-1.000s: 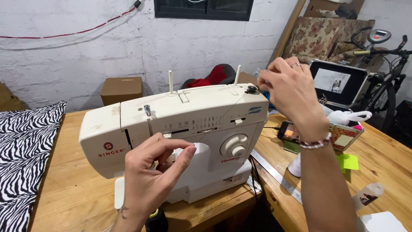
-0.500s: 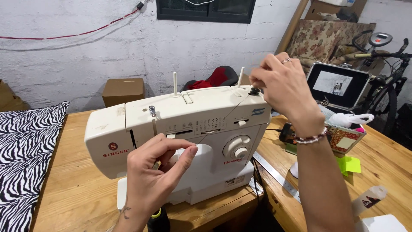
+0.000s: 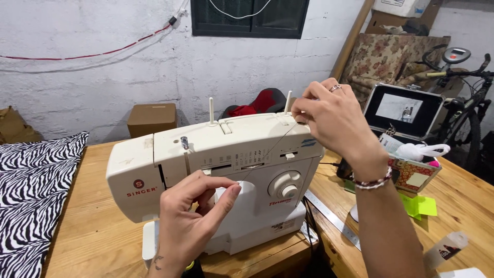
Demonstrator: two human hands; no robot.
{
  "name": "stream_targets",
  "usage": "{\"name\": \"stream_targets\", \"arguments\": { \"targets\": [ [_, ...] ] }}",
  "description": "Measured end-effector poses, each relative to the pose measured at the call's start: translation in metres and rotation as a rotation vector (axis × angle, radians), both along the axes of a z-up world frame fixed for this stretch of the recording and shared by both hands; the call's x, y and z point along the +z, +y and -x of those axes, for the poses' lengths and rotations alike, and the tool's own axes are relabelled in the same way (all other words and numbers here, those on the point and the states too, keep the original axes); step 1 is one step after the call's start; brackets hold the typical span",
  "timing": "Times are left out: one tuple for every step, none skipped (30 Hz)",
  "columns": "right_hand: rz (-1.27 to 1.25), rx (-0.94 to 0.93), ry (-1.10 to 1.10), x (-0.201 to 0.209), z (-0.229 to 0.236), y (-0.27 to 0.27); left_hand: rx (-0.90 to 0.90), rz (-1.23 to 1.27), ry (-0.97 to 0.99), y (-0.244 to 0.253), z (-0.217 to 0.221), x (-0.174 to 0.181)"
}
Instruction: Preparing a sewing machine by selecting a bobbin from a case, inserting it into the machine, and threading the machine guides.
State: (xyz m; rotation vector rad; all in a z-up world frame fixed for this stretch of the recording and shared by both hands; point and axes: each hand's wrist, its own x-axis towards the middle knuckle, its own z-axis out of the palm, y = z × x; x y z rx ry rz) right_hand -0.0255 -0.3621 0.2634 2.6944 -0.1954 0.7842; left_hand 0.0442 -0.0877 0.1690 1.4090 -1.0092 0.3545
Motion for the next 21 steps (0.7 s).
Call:
{"name": "stream_targets", "arguments": {
  "targets": [
    [-0.070,-0.007,0.051,0.003,0.000,-0.002,-0.005,0.001,0.001,0.000,0.000,0.000],
    [-0.074,-0.008,0.052,0.009,0.002,0.003,-0.006,-0.003,0.002,-0.001,0.001,0.000],
    [-0.235,-0.032,0.108,0.015,0.003,0.007,-0.007,-0.006,0.004,-0.001,0.001,0.000],
    [-0.396,-0.055,0.162,0.021,0.005,0.011,-0.008,-0.008,0.006,-0.002,0.001,0.000],
    [-0.399,-0.057,0.162,0.023,0.003,0.010,-0.011,-0.011,0.006,-0.003,0.002,0.000],
    [-0.493,-0.087,0.178,0.027,0.002,0.009,-0.009,-0.008,-0.001,-0.004,0.002,-0.001],
    [-0.587,-0.116,0.194,0.030,0.000,0.008,-0.007,-0.004,-0.008,-0.005,0.003,-0.001],
    [-0.590,-0.117,0.193,0.036,0.000,0.012,-0.009,-0.007,-0.009,-0.006,0.003,-0.001],
    [-0.593,-0.170,0.215,0.042,0.000,0.017,-0.007,-0.008,-0.015,-0.006,0.003,-0.001],
    [-0.595,-0.222,0.239,0.047,0.000,0.022,-0.004,-0.010,-0.021,-0.007,0.004,-0.002],
    [-0.598,-0.222,0.239,0.046,-0.001,0.020,-0.005,-0.013,-0.021,-0.006,0.004,-0.002],
    [-0.570,-0.239,0.242,0.046,-0.003,0.018,-0.002,-0.012,-0.025,-0.006,0.004,-0.002],
    [-0.541,-0.256,0.245,0.046,-0.006,0.017,0.000,-0.011,-0.028,-0.006,0.004,-0.002],
    [-0.541,-0.255,0.245,0.047,-0.004,0.019,0.001,-0.012,-0.028,-0.006,0.004,-0.002],
    [-0.529,-0.306,0.247,0.047,-0.003,0.022,0.001,-0.011,-0.021,-0.006,0.003,-0.002],
    [-0.519,-0.359,0.250,0.047,-0.001,0.024,-0.001,-0.014,-0.012,-0.005,0.003,-0.003],
    [-0.523,-0.360,0.252,0.045,0.002,0.024,-0.003,-0.018,-0.010,-0.005,0.003,-0.002],
    [-0.522,-0.365,0.224,0.042,0.005,0.024,-0.003,-0.019,-0.008,-0.004,0.003,-0.002],
    [-0.521,-0.370,0.196,0.039,0.008,0.024,-0.002,-0.020,-0.006,-0.004,0.003,-0.003],
    [-0.525,-0.373,0.201,0.036,0.012,0.024,-0.005,-0.025,-0.002,-0.004,0.003,-0.003],
    [-0.516,-0.370,0.174,0.033,0.015,0.025,-0.006,-0.021,-0.005,-0.003,0.003,-0.003]
  ]
}}
